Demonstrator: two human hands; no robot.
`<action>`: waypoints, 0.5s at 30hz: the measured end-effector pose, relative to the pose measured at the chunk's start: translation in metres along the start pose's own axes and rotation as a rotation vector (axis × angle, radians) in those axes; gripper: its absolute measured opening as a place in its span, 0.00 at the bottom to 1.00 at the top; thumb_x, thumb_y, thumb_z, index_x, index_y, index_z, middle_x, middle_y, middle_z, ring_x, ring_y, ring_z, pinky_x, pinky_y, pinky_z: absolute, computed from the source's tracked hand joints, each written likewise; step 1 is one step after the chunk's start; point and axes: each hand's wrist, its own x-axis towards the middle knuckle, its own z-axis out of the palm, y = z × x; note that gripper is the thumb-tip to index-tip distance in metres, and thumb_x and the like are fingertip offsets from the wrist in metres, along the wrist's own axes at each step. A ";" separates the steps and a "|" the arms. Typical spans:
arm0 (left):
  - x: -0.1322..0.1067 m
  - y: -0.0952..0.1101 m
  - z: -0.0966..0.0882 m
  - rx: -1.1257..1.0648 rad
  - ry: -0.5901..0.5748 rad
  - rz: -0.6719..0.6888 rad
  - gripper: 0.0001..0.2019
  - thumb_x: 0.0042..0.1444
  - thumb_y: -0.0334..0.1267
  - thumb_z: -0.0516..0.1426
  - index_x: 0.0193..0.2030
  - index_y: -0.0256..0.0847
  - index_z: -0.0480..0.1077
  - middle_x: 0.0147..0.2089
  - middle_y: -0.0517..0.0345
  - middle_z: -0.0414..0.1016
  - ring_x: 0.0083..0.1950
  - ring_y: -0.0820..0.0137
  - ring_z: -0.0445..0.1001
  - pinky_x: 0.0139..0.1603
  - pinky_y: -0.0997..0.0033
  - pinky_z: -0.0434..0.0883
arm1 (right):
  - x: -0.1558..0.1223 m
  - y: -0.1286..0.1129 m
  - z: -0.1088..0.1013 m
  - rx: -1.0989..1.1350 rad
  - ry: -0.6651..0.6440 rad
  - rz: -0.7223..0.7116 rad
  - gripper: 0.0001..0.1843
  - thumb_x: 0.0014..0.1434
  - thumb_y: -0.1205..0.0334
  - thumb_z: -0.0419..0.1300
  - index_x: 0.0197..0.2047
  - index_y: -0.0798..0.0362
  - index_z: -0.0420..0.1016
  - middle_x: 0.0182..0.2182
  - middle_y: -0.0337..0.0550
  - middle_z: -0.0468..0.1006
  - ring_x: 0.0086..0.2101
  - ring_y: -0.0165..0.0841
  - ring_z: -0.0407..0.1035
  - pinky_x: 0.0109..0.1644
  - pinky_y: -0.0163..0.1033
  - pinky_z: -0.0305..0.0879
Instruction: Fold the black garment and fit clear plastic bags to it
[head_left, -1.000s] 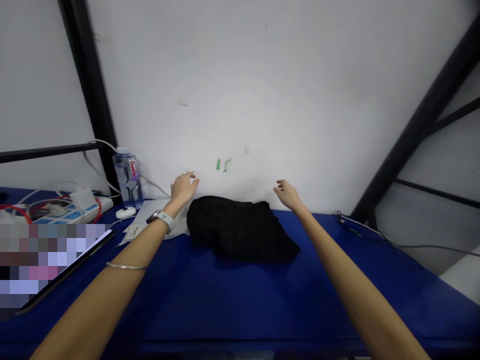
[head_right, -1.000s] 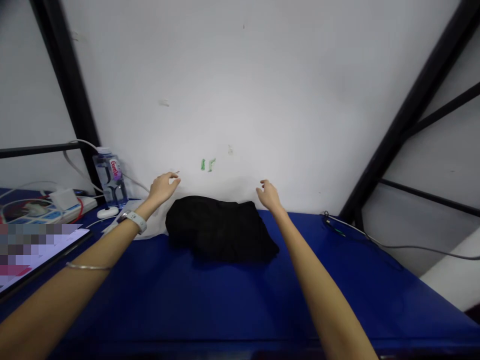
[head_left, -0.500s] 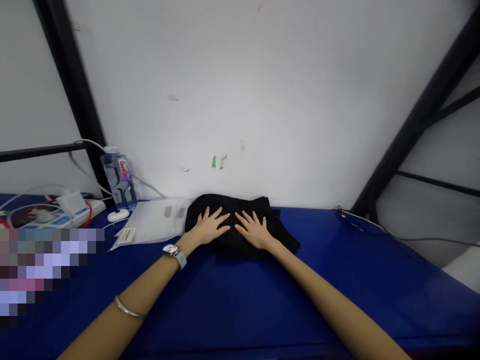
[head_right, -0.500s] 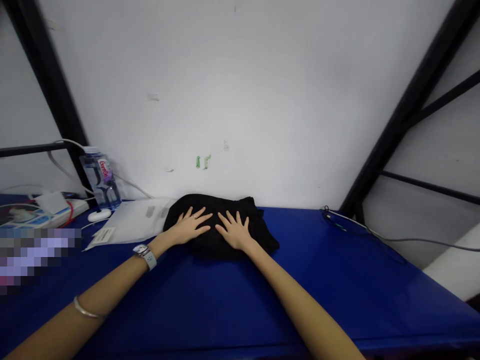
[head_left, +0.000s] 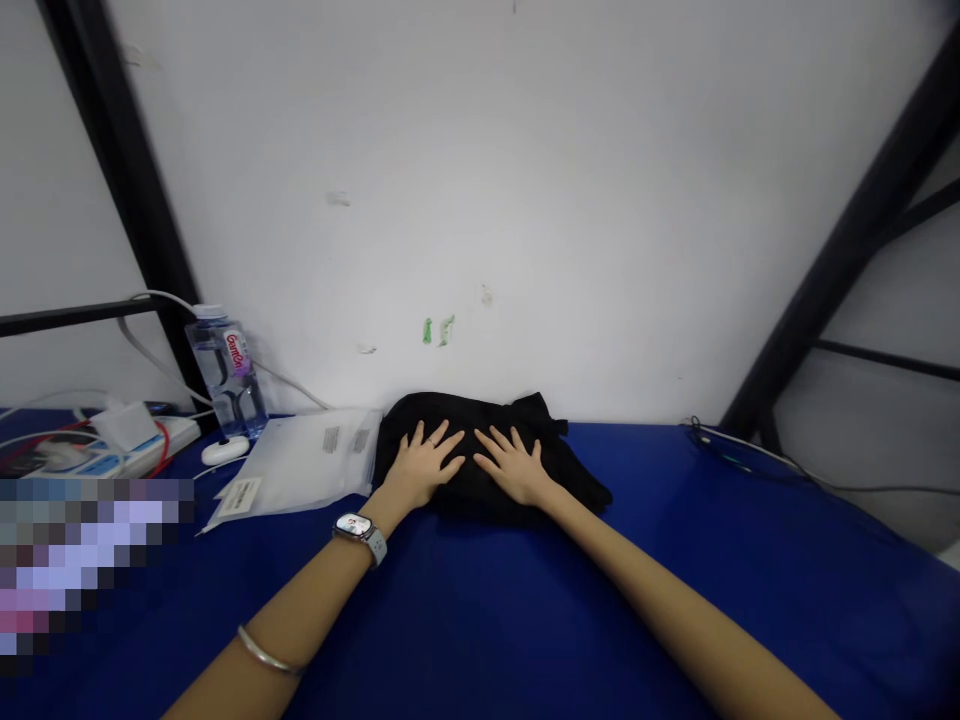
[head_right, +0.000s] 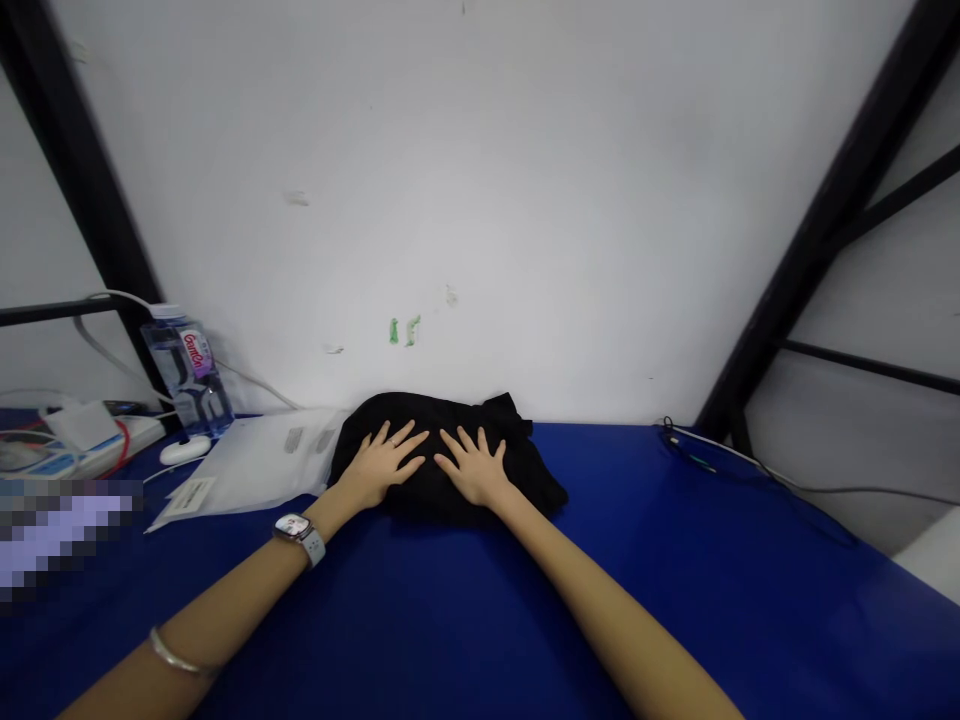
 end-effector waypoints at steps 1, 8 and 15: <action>-0.001 0.001 -0.002 0.001 0.006 -0.009 0.20 0.65 0.41 0.48 0.64 0.56 0.60 0.72 0.52 0.50 0.69 0.44 0.50 0.60 0.34 0.58 | 0.000 0.000 0.000 -0.003 0.008 0.000 0.34 0.64 0.37 0.35 0.70 0.36 0.40 0.70 0.38 0.42 0.67 0.54 0.32 0.62 0.73 0.34; -0.006 0.009 0.002 0.047 0.088 0.006 0.21 0.67 0.40 0.44 0.65 0.48 0.60 0.70 0.46 0.55 0.69 0.48 0.52 0.60 0.40 0.60 | -0.005 0.001 0.002 -0.006 0.066 -0.035 0.33 0.65 0.38 0.37 0.70 0.39 0.44 0.69 0.42 0.46 0.67 0.56 0.36 0.61 0.73 0.36; -0.003 0.007 0.011 0.062 0.129 0.001 0.22 0.66 0.42 0.44 0.66 0.47 0.57 0.69 0.44 0.56 0.68 0.50 0.55 0.60 0.41 0.62 | -0.007 0.000 0.001 -0.025 0.046 -0.028 0.33 0.66 0.40 0.37 0.70 0.40 0.44 0.69 0.43 0.45 0.67 0.55 0.36 0.61 0.73 0.38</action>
